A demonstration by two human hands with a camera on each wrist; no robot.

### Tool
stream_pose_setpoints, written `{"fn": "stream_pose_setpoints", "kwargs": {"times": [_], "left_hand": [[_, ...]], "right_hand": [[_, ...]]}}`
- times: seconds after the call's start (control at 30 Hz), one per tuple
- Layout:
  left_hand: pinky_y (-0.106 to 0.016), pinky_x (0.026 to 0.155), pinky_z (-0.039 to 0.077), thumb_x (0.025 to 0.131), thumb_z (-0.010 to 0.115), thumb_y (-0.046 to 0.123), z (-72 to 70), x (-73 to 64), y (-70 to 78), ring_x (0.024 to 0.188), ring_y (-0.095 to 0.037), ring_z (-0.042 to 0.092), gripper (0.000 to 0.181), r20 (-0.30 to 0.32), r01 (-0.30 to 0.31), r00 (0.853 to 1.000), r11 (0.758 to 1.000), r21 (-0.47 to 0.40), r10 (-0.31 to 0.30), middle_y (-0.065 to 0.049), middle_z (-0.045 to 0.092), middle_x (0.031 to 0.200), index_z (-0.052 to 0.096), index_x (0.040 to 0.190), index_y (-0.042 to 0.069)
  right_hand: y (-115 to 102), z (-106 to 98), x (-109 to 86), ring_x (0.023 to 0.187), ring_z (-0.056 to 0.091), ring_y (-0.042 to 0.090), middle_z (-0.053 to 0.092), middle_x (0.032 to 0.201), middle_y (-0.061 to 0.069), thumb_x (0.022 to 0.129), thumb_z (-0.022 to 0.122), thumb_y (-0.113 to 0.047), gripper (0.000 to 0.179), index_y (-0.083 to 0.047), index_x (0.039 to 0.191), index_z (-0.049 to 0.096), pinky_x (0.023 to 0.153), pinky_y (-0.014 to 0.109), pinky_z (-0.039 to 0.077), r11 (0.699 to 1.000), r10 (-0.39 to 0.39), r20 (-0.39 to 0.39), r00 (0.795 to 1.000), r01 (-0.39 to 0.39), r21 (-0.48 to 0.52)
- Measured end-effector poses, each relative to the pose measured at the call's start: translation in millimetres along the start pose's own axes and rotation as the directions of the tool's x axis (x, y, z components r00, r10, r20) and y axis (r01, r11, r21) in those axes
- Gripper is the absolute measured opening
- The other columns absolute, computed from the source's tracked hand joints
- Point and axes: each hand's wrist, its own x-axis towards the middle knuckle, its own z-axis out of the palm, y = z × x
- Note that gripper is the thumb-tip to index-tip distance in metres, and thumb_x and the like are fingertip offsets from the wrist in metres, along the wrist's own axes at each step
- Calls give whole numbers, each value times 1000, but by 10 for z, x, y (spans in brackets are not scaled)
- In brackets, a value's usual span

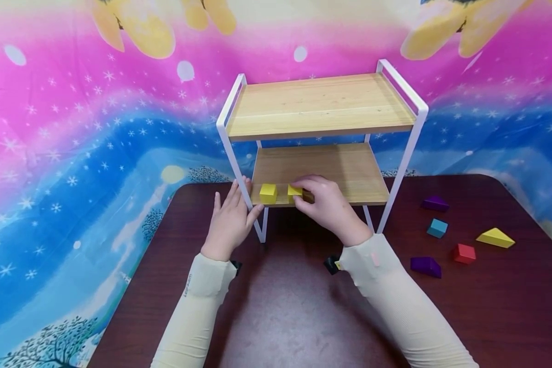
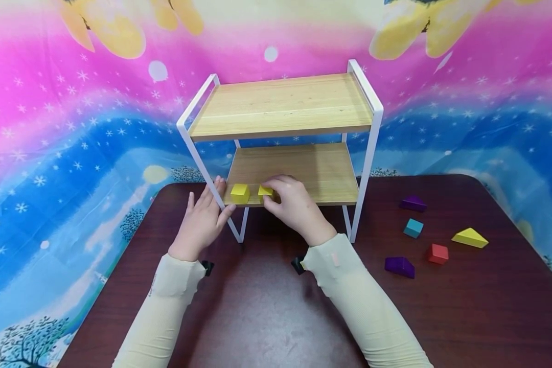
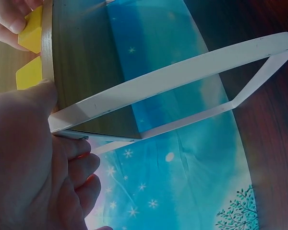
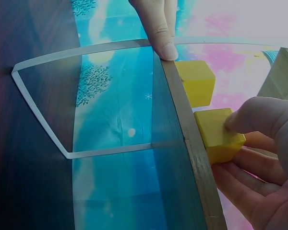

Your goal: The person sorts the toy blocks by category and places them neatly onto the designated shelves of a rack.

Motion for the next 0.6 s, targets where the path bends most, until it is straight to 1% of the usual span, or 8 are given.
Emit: {"fn": "stream_pose_setpoints", "kwargs": {"times": [0.17, 0.4, 0.53, 0.6], "left_hand": [[-59, 122, -3, 107, 42, 51, 2, 1, -3, 156, -20, 5, 73, 1, 3, 1000, 1000, -5, -3, -1, 13, 169, 18, 163, 12], [-59, 122, -3, 106, 41, 52, 2, 3, 1, 157, -21, 7, 73, -3, 2, 1000, 1000, -1, -2, -1, 14, 169, 17, 163, 13], [-59, 122, -3, 106, 39, 54, 1, 6, 2, 157, -22, 7, 73, 4, 7, 1000, 1000, 3, -7, -1, 13, 169, 17, 163, 13], [-59, 122, -3, 106, 38, 54, -1, 6, 2, 157, -22, 7, 73, 8, 9, 1000, 1000, 5, -9, -1, 12, 169, 16, 163, 13]], "right_hand": [[-3, 4, -7, 104, 67, 29, 72, 113, 16, 89, 75, -5, 22, 1, 110, 76, 88, 41, 59, 1000, 2, -5, 1000, -2, 14], [1, 2, -12, 103, 67, 27, 70, 113, 15, 90, 75, -5, 20, 0, 110, 75, 89, 41, 58, 999, 7, -3, 1000, -7, 48], [5, -6, -4, 102, 66, 27, 69, 113, 15, 89, 76, -5, 22, 0, 111, 74, 89, 41, 58, 999, 2, -7, 1000, -2, 49], [9, -13, -4, 102, 66, 27, 69, 114, 15, 89, 76, -5, 24, 0, 112, 73, 89, 41, 58, 999, 12, -5, 1000, -12, 48]]}}
